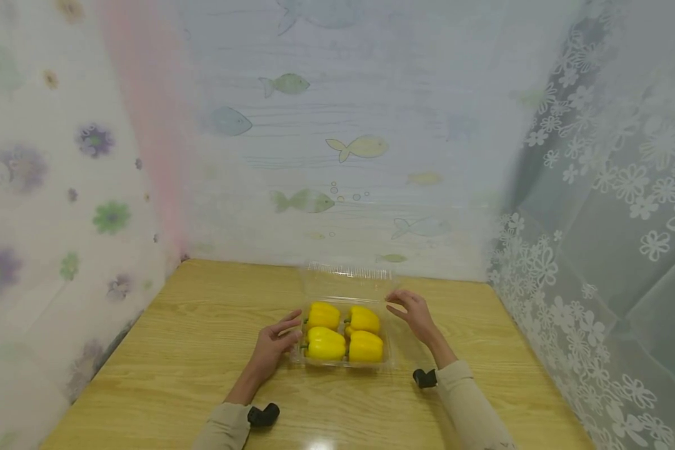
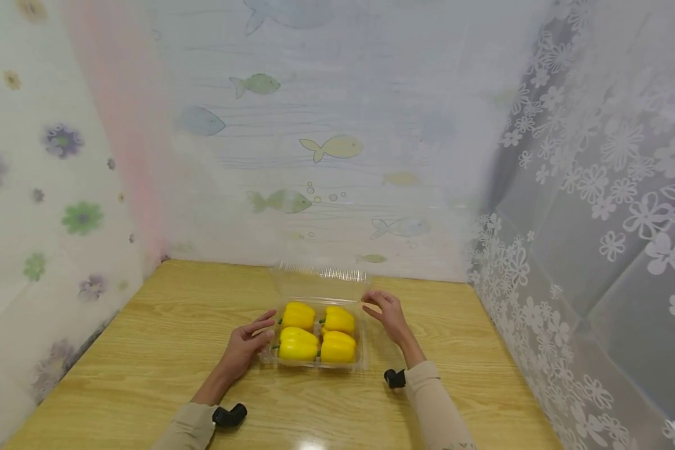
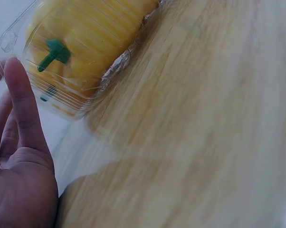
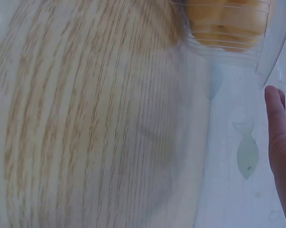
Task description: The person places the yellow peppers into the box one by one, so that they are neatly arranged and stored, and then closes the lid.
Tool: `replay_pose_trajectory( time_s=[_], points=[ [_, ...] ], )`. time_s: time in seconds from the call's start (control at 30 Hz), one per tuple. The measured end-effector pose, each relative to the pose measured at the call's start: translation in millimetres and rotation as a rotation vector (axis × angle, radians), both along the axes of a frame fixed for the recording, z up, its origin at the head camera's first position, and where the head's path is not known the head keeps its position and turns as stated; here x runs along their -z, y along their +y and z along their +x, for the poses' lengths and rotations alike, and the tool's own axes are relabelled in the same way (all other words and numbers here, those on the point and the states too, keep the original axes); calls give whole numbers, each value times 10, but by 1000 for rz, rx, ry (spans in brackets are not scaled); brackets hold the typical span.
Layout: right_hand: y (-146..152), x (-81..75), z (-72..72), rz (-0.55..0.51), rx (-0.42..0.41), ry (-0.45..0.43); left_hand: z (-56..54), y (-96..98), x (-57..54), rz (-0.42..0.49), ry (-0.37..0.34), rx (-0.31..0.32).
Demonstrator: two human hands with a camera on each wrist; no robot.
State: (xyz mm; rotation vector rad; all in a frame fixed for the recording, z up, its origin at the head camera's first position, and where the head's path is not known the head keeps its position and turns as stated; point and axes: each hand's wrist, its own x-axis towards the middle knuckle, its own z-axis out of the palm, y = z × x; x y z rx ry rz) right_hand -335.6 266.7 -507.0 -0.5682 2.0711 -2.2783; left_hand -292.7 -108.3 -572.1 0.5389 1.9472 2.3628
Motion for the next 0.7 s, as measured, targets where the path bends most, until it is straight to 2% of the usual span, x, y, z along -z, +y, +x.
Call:
replay_pose_trajectory(
  time_s=[0.1, 0.27, 0.37, 0.43, 0.6, 0.7],
  points=[
    [4, -7, 10, 21, 1, -15, 3, 1, -3, -2, 10, 0],
    [12, -27, 38, 31, 30, -102, 1, -6, 0, 4, 16, 5],
    [16, -50, 68, 19, 35, -155, 1, -9, 1, 12, 4, -3],
    [20, -65, 90, 52, 33, -165, -2, -7, 1, 34, -9, -9],
    [44, -70, 167, 246, 51, -110, -12, 12, 4, 134, -62, -34],
    [74, -30, 218, 302, 29, -56, -8, 23, 7, 178, -74, -50]
  ],
)
